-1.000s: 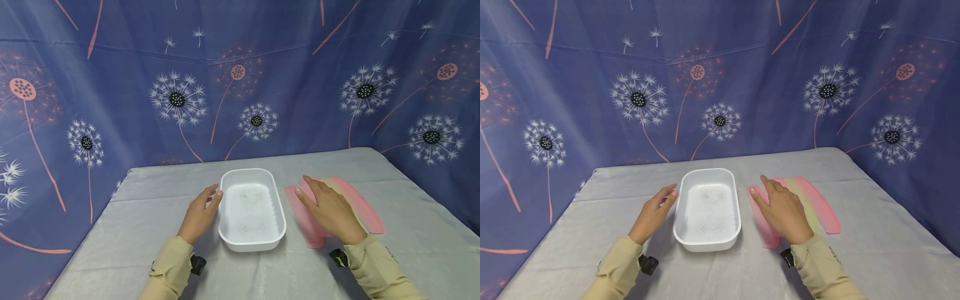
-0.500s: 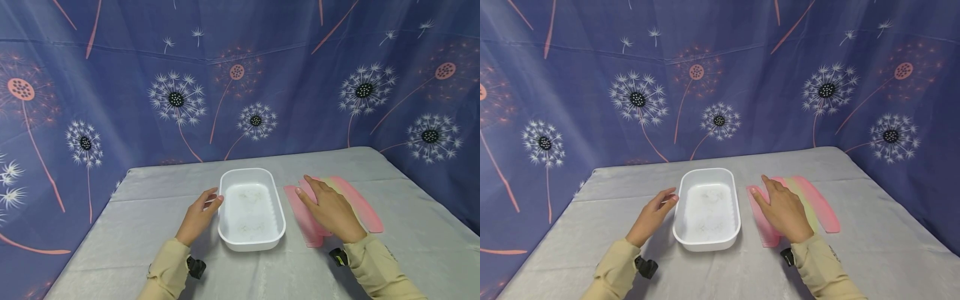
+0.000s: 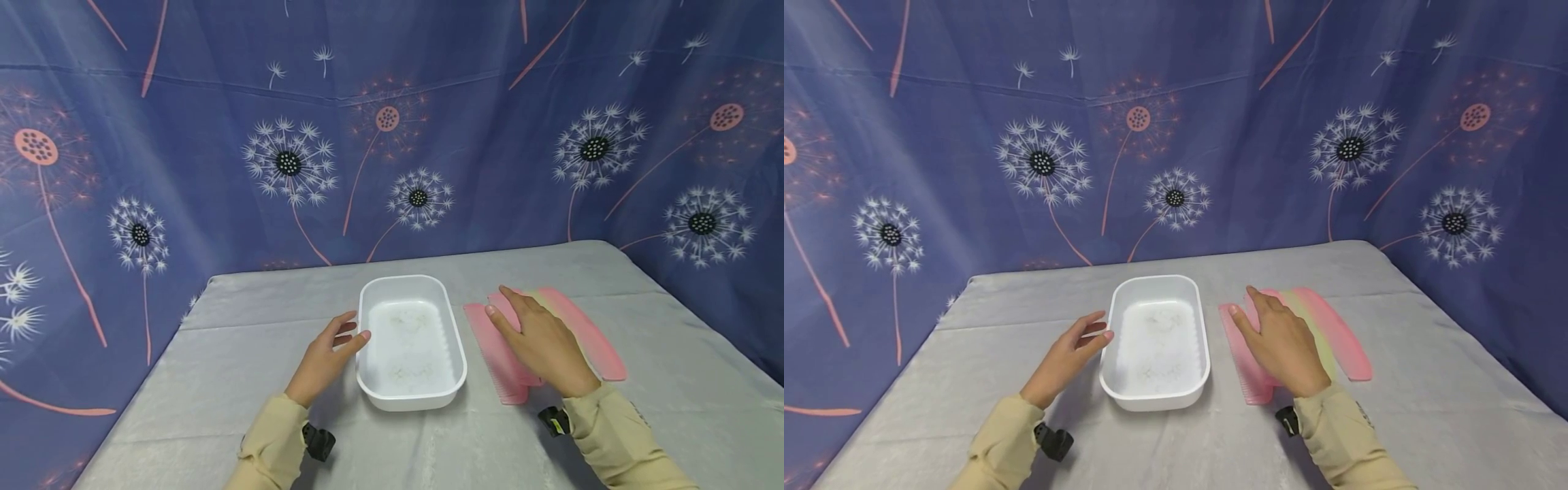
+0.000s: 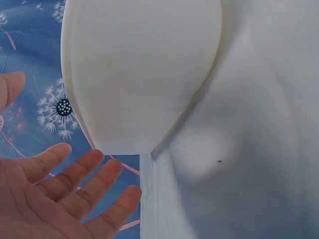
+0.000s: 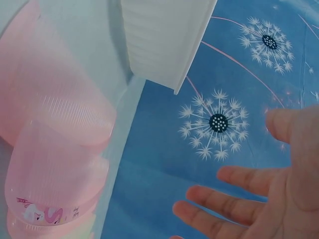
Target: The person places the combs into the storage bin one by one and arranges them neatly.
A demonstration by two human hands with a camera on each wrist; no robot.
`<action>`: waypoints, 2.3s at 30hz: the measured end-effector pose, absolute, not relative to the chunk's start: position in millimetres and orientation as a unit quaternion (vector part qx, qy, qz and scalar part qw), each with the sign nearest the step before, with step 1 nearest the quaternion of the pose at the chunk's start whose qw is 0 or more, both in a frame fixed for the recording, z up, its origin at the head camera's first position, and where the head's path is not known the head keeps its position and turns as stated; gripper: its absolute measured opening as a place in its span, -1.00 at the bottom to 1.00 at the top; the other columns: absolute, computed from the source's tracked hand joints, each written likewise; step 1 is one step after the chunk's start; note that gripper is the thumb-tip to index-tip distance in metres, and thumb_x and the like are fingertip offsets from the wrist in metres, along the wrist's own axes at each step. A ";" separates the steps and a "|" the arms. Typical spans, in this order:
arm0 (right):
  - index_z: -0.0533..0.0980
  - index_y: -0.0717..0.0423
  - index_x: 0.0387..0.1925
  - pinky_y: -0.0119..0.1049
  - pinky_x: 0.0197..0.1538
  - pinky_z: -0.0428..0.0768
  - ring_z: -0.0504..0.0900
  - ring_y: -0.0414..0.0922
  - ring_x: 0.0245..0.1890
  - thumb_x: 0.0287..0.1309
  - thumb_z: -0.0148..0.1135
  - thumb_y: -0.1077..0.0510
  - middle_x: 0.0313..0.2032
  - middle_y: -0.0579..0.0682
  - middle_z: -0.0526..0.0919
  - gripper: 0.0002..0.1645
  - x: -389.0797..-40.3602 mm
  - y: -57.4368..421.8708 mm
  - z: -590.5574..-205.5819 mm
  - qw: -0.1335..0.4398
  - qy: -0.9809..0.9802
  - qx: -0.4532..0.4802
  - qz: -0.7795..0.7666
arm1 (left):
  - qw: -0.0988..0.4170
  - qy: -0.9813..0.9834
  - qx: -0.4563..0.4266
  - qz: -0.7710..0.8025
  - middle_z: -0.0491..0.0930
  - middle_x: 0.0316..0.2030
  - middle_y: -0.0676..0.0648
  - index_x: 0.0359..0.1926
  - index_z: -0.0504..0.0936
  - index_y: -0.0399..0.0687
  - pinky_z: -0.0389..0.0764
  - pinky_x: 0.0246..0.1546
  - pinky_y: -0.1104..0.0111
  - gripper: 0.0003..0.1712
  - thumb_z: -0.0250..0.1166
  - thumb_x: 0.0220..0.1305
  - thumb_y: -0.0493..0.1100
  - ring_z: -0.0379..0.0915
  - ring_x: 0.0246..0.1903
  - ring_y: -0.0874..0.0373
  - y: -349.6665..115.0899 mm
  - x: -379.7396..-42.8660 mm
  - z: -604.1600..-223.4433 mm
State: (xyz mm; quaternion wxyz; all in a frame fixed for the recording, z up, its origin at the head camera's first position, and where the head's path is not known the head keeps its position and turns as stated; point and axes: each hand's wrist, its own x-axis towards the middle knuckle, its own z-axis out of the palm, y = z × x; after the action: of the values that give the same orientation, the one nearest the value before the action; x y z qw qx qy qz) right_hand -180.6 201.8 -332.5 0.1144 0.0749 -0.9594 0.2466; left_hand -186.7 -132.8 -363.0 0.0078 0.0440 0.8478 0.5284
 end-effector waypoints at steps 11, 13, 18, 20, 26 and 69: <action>0.24 0.19 0.51 0.39 0.24 0.31 0.30 0.39 0.37 0.52 -0.17 -0.30 0.39 0.38 0.34 -0.17 -178.8 202.4 -332.2 0.120 -0.958 0.070 0.251 | 0.011 0.842 0.052 0.537 0.45 0.34 -0.21 0.50 0.33 -0.01 0.42 0.24 -0.13 -0.18 0.35 0.32 0.16 0.37 0.31 -0.23 -134.7 -182.0 -369.5; 0.23 0.19 0.51 0.40 0.24 0.30 0.30 0.40 0.36 0.52 -0.17 -0.31 0.39 0.38 0.34 -0.16 -178.7 202.9 -332.3 0.120 -0.958 0.068 0.252 | 0.012 0.843 0.051 0.535 0.45 0.34 -0.22 0.50 0.34 -0.01 0.42 0.24 -0.13 -0.17 0.35 0.31 0.17 0.37 0.31 -0.23 -134.4 -181.8 -370.7; 0.22 0.21 0.51 0.40 0.22 0.32 0.32 0.40 0.35 0.51 -0.18 -0.32 0.38 0.39 0.35 -0.14 -179.5 205.8 -332.3 0.117 -0.958 0.064 0.254 | 0.014 0.845 0.050 0.532 0.46 0.32 -0.23 0.48 0.35 -0.04 0.42 0.24 -0.13 -0.17 0.36 0.30 0.14 0.38 0.29 -0.23 -132.9 -181.0 -373.6; 0.22 0.22 0.51 0.41 0.21 0.33 0.33 0.41 0.34 0.51 -0.17 -0.32 0.38 0.39 0.35 -0.14 -179.9 207.7 -332.1 0.115 -0.957 0.063 0.258 | 0.013 0.845 0.051 0.532 0.46 0.32 -0.24 0.48 0.35 -0.06 0.43 0.23 -0.13 -0.17 0.37 0.29 0.13 0.39 0.28 -0.24 -132.3 -181.0 -374.5; 0.23 0.24 0.51 0.42 0.18 0.35 0.34 0.42 0.32 0.52 -0.15 -0.29 0.37 0.40 0.35 -0.15 -179.8 212.5 -331.6 0.114 -0.956 0.063 0.263 | 0.007 0.845 0.060 0.531 0.46 0.30 -0.29 0.47 0.34 -0.11 0.46 0.21 -0.12 -0.18 0.37 0.30 0.10 0.42 0.25 -0.26 -131.8 -180.6 -377.4; 0.30 0.34 0.43 0.36 0.08 0.43 0.54 0.39 0.12 0.53 -0.12 -0.21 0.20 0.44 0.51 -0.21 -182.8 237.5 -336.9 0.142 -0.950 0.054 0.273 | 0.024 0.845 0.061 0.530 0.45 0.30 -0.29 0.55 0.21 0.02 0.51 0.17 -0.09 -0.13 0.36 0.34 0.06 0.44 0.22 -0.21 -129.2 -176.8 -386.5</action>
State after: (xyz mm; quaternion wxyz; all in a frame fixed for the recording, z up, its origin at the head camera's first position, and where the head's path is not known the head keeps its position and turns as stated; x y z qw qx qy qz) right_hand -182.8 237.5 -336.9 0.1417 0.0542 -0.9499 0.2732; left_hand -176.8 -129.2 -386.5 0.0244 0.0614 0.8455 0.5299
